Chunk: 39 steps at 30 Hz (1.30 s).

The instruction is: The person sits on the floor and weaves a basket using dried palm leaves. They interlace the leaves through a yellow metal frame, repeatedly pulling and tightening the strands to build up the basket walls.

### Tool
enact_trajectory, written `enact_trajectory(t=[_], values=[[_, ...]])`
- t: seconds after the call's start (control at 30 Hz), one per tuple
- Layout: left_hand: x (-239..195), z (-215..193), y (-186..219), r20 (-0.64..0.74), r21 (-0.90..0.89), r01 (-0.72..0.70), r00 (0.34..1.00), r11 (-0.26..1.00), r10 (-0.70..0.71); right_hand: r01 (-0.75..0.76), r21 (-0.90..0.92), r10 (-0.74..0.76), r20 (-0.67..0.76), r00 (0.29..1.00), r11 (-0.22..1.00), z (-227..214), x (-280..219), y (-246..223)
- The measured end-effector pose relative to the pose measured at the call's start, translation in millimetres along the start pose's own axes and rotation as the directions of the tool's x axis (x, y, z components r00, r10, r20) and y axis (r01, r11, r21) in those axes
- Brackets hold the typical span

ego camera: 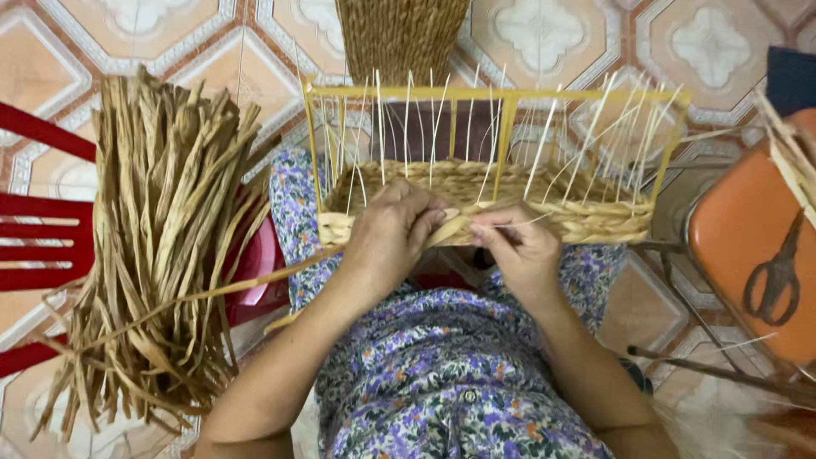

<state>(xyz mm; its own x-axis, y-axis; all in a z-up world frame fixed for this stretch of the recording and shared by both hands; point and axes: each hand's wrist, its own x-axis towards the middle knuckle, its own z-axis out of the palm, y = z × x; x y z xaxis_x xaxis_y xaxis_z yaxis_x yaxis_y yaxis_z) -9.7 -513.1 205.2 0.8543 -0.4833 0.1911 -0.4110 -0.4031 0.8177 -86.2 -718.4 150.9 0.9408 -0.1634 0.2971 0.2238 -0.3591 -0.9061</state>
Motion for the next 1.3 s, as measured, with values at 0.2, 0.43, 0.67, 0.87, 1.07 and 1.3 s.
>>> enact_trajectory(t=[0.2, 0.43, 0.67, 0.87, 1.07, 1.3], values=[[1.9, -0.3, 3.7, -0.038, 0.015, -0.040, 0.998, 0.999, 0.040, 0.053, 0.052, -0.053, 0.004, 0.999, 0.997, 2.2, 1.0, -15.2], [3.2, 5.5, 9.3, -0.033, 0.043, -0.012, 0.999, 0.999, 0.014, 0.202, -0.165, -0.195, 0.057, 0.979, 0.965, -0.9, 2.7, -29.8], [5.0, 18.0, 3.4, -0.055, 0.248, -0.072, 0.995, 0.966, 0.088, 0.227, -0.281, -0.195, 0.137, 0.971, 0.933, -3.0, 5.9, -42.3], [-0.9, 10.5, 8.5, -0.041, 0.354, -0.243, 0.961, 0.903, 0.274, 0.220, -0.247, -0.166, 0.221, 0.961, 0.944, 1.5, 34.7, -45.2], [-30.3, 3.0, 20.7, 0.020, 0.378, -0.232, 0.970, 0.896, 0.242, -0.265, -0.217, 0.320, 0.276, 0.906, 0.939, 9.6, 64.2, -42.1], [-21.6, 8.5, 14.0, 0.178, 0.475, -0.092, 0.984, 0.875, 0.007, -0.260, -0.191, 0.304, 0.260, 0.916, 0.946, 9.8, 57.5, -39.9]])
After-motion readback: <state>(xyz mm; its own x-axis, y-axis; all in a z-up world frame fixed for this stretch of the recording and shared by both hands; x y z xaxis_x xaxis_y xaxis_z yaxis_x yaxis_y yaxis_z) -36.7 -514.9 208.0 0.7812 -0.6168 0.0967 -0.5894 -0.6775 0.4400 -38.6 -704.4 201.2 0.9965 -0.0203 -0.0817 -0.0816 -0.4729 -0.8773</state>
